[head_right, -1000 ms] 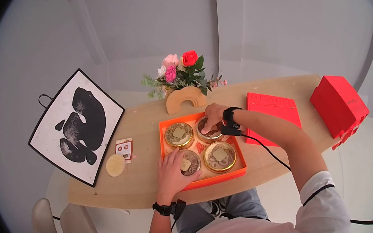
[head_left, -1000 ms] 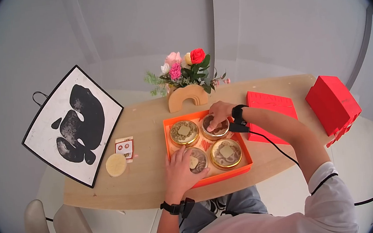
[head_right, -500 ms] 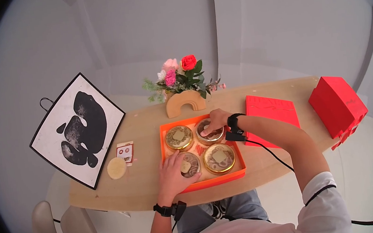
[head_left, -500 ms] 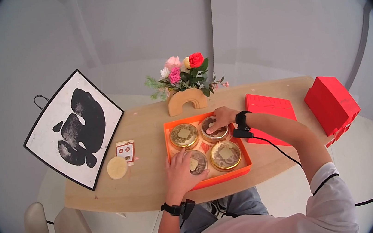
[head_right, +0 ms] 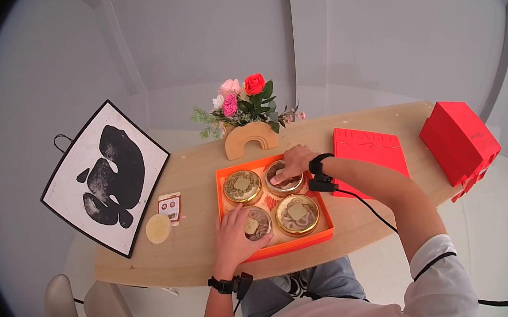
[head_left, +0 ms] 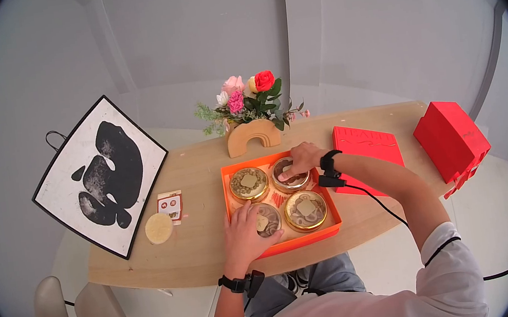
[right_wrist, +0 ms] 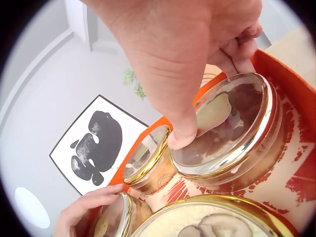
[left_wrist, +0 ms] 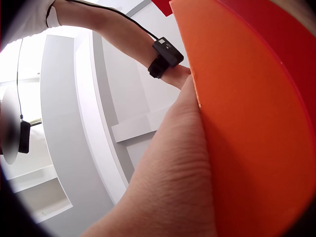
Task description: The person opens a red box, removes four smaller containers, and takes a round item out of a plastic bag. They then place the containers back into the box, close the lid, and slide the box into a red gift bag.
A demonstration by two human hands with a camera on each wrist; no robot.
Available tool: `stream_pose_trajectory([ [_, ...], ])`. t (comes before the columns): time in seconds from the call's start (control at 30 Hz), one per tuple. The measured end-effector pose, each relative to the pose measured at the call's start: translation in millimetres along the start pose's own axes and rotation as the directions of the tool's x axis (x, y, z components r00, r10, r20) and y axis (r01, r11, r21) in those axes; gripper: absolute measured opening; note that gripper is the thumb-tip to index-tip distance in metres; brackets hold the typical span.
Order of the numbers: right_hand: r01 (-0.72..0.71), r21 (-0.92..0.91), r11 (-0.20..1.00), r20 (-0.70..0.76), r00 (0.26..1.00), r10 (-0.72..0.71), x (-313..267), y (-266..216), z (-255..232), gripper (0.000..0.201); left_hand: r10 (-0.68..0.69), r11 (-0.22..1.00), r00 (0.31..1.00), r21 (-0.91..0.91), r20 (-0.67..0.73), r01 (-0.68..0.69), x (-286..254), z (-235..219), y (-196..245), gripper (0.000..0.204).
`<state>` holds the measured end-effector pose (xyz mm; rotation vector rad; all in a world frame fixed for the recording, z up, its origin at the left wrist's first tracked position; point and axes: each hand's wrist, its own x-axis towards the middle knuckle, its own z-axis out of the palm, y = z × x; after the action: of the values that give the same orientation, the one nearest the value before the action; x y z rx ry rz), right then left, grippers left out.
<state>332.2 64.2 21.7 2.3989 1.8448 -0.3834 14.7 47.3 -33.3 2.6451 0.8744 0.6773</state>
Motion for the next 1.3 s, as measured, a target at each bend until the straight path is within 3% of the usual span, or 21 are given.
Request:
stream_pose_trajectory([
  [0.37,-0.067,0.078,0.995,0.039,0.997,0.064,-19.7,-6.5,3.3,0.103,0.011,1.000,1.000,0.006,-0.003,-0.011,-0.3,1.4,-0.4,0.087],
  [0.43,0.066,0.055,0.996,-0.277,0.960,-0.048,-21.0,2.5,21.1,0.097,0.011,1.000,1.000,-0.004,-0.003,-0.011,0.6,2.3,-1.3,0.086],
  [0.47,0.062,0.057,0.996,-0.282,0.958,-0.044,-20.2,11.4,25.3,0.097,0.017,1.000,1.000,-0.003,-0.003,-0.017,1.8,1.6,-0.3,0.086],
  [0.53,0.167,0.140,0.976,-0.543,0.837,-0.065,-22.7,31.8,35.2,0.087,0.010,1.000,1.000,-0.010,0.008,-0.010,1.3,-0.4,1.0,0.086],
  [0.57,0.150,0.176,0.973,-0.555,0.831,-0.028,-36.2,38.8,26.7,0.077,0.016,1.000,1.000,-0.007,0.013,-0.016,0.8,0.3,0.2,0.086],
  [0.7,-0.109,0.270,0.957,-0.491,0.839,0.234,-68.7,114.3,31.6,0.081,0.014,1.000,1.000,-0.022,-0.011,-0.014,1.2,3.6,0.7,0.083],
  [0.83,-0.251,0.187,0.950,-0.493,0.812,0.312,-121.0,156.2,58.6,0.086,-0.009,0.998,1.000,-0.060,-0.014,0.009,1.2,4.2,1.6,0.082],
  [0.93,-0.233,0.161,0.959,-0.465,0.839,0.282,-150.4,152.1,74.6,0.087,-0.010,0.998,1.000,-0.058,-0.010,0.010,1.0,5.0,1.5,0.081],
  [1.0,-0.069,0.056,0.996,-0.417,0.905,0.086,-152.5,134.7,81.3,0.087,-0.003,0.999,1.000,-0.054,0.004,0.003,2.1,4.9,1.7,0.081],
  [1.03,-0.074,0.068,0.995,-0.414,0.905,0.096,-146.5,131.2,92.6,0.087,-0.007,0.999,1.000,-0.046,0.004,0.008,2.1,4.2,2.3,0.080],
  [1.1,0.098,-0.005,0.995,-0.447,0.890,-0.090,-128.6,125.6,111.8,0.079,0.007,1.000,1.000,-0.030,0.012,-0.006,3.0,2.1,4.3,0.080],
  [1.3,0.027,0.004,1.000,-0.486,0.873,-0.021,-119.5,116.5,126.2,0.064,-0.022,1.000,0.999,-0.010,0.027,0.023,3.8,-6.2,13.2,0.080],
])
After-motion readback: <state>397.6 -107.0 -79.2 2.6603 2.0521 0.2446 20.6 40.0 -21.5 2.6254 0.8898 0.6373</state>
